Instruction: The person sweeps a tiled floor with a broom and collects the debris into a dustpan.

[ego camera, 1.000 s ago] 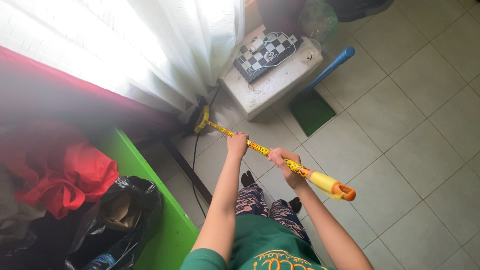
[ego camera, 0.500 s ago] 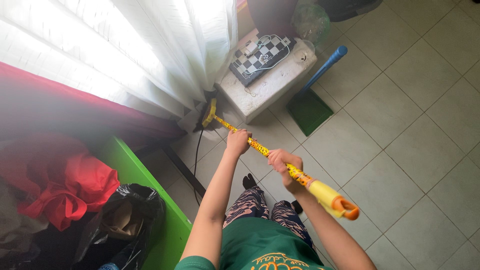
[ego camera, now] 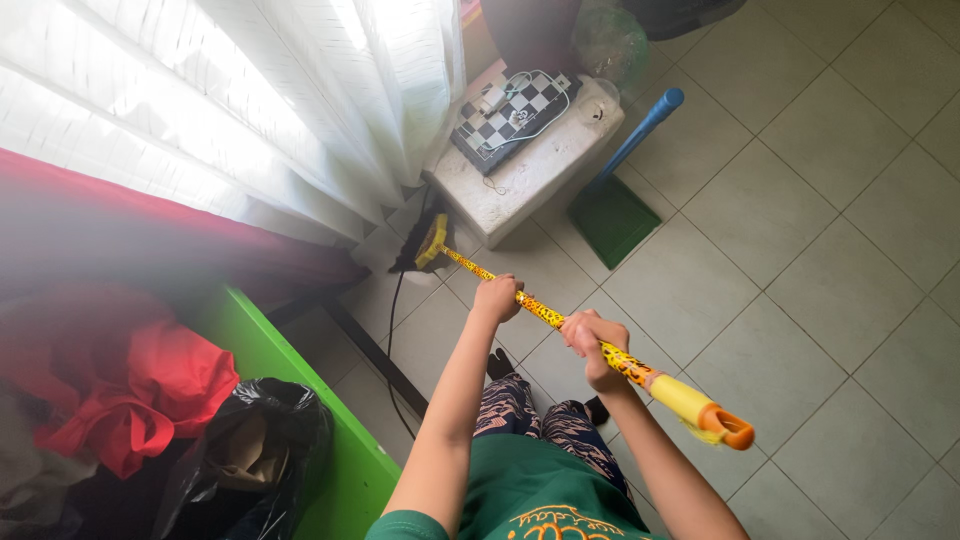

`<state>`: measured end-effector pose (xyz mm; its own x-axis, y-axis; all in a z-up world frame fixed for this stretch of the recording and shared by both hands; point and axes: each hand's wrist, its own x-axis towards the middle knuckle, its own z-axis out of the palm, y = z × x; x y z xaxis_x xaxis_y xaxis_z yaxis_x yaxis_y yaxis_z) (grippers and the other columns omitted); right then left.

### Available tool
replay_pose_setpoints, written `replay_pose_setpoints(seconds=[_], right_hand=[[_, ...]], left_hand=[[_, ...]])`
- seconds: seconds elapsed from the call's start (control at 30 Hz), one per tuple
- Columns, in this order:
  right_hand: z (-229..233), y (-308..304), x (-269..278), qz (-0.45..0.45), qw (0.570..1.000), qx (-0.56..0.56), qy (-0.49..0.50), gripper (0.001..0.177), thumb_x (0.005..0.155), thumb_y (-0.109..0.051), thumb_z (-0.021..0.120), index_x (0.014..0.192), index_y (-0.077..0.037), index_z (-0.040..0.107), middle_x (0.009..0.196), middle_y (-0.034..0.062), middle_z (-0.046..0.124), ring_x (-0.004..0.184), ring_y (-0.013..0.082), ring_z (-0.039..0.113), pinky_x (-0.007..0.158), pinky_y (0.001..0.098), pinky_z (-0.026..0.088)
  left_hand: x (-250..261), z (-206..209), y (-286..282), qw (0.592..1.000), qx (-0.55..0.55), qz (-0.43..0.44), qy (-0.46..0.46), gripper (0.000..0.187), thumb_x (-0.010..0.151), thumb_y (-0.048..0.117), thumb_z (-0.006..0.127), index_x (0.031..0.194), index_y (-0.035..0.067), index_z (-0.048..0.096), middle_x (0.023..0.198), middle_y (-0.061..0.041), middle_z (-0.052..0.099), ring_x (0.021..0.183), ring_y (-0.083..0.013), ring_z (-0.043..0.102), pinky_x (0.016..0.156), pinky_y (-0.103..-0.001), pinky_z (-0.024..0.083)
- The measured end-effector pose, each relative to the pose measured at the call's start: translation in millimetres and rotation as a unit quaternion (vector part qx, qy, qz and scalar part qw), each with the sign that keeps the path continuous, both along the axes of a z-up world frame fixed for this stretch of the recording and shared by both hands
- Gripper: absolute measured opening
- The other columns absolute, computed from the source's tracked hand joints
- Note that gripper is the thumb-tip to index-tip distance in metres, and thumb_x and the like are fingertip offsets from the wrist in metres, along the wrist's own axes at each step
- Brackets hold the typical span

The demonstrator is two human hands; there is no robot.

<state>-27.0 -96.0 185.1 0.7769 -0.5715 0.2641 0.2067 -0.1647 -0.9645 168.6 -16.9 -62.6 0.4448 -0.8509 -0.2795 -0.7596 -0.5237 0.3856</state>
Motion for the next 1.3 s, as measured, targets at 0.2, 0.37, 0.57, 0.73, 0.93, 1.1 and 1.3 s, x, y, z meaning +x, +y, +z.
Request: replay_pose_setpoints(seconds=[0.2, 0.37, 0.57, 0.73, 0.93, 1.1, 1.3], right_hand=[[15, 1, 8, -0.002, 0.999, 0.008, -0.05, 0.033, 0.096, -0.015, 0.046, 0.065, -0.006, 0.04, 0.066, 0.0044, 0.052, 0.071, 0.0163, 0.057, 0.085, 0.0349, 0.05], [-1, 16, 19, 0.041, 0.999, 0.026, -0.006, 0.029, 0.099, -0.013, 0.048, 0.072, -0.003, 0.049, 0.073, 0.0064, 0.056, 0.08, 0.0183, 0.062, 0.099, 0.0417, 0.052], [-26, 43, 19, 0.087, 0.996, 0.007, 0.028, 0.022, 0.097, -0.01, 0.053, 0.081, 0.003, 0.058, 0.086, 0.0108, 0.067, 0.089, 0.0197, 0.066, 0.107, 0.0426, 0.047], [-27, 39, 6, 0.039, 0.995, 0.032, 0.089, 0.024, 0.094, -0.01, 0.053, 0.073, 0.001, 0.058, 0.079, 0.0092, 0.067, 0.078, 0.0179, 0.062, 0.077, 0.0351, 0.051], [-4, 29, 14, 0.014, 1.0, 0.015, -0.007, 0.033, 0.101, -0.013, 0.046, 0.069, -0.003, 0.051, 0.071, 0.0054, 0.056, 0.078, 0.0167, 0.062, 0.089, 0.0357, 0.053], [0, 37, 23, 0.059, 0.998, 0.023, -0.022, 0.029, 0.101, -0.014, 0.047, 0.074, -0.003, 0.049, 0.076, 0.0053, 0.056, 0.083, 0.0196, 0.063, 0.101, 0.043, 0.054], [-12, 47, 25, 0.123, 0.992, 0.034, 0.017, 0.023, 0.101, -0.013, 0.052, 0.081, -0.003, 0.053, 0.082, 0.006, 0.059, 0.094, 0.0217, 0.065, 0.108, 0.0449, 0.048]], left_hand=[[15, 53, -1, 0.998, 0.026, -0.024, -0.058, 0.023, 0.092, 0.041, 0.069, 0.095, 0.02, 0.077, 0.097, -0.002, 0.072, 0.108, -0.023, 0.065, 0.117, -0.057, 0.031], [41, 21, 20, 0.996, 0.012, -0.008, -0.086, 0.018, 0.088, 0.037, 0.07, 0.093, 0.021, 0.077, 0.097, -0.002, 0.072, 0.108, -0.0213, 0.066, 0.115, -0.058, 0.032], [31, -11, 54, 0.988, 0.089, 0.046, -0.12, 0.011, 0.089, 0.022, 0.069, 0.096, 0.026, 0.077, 0.102, 0.0, 0.072, 0.111, -0.0226, 0.065, 0.109, -0.058, 0.04], [15, -6, 46, 0.996, 0.033, 0.019, -0.087, 0.016, 0.083, 0.029, 0.071, 0.097, 0.023, 0.077, 0.104, 0.0, 0.072, 0.119, -0.0236, 0.062, 0.11, -0.058, 0.038], [19, 33, 29, 0.991, 0.07, 0.03, -0.107, 0.022, 0.089, 0.042, 0.069, 0.098, 0.024, 0.078, 0.102, -0.002, 0.072, 0.109, -0.0277, 0.065, 0.118, -0.065, 0.022], [28, 30, 43, 0.99, 0.048, 0.066, -0.113, 0.023, 0.092, 0.043, 0.069, 0.096, 0.023, 0.078, 0.099, -0.001, 0.072, 0.1, -0.0278, 0.069, 0.115, -0.062, 0.027], [38, 6, 63, 0.991, 0.071, 0.061, -0.1, 0.012, 0.087, 0.028, 0.07, 0.095, 0.023, 0.077, 0.098, 0.0, 0.071, 0.1, -0.0256, 0.068, 0.098, -0.051, 0.041]])
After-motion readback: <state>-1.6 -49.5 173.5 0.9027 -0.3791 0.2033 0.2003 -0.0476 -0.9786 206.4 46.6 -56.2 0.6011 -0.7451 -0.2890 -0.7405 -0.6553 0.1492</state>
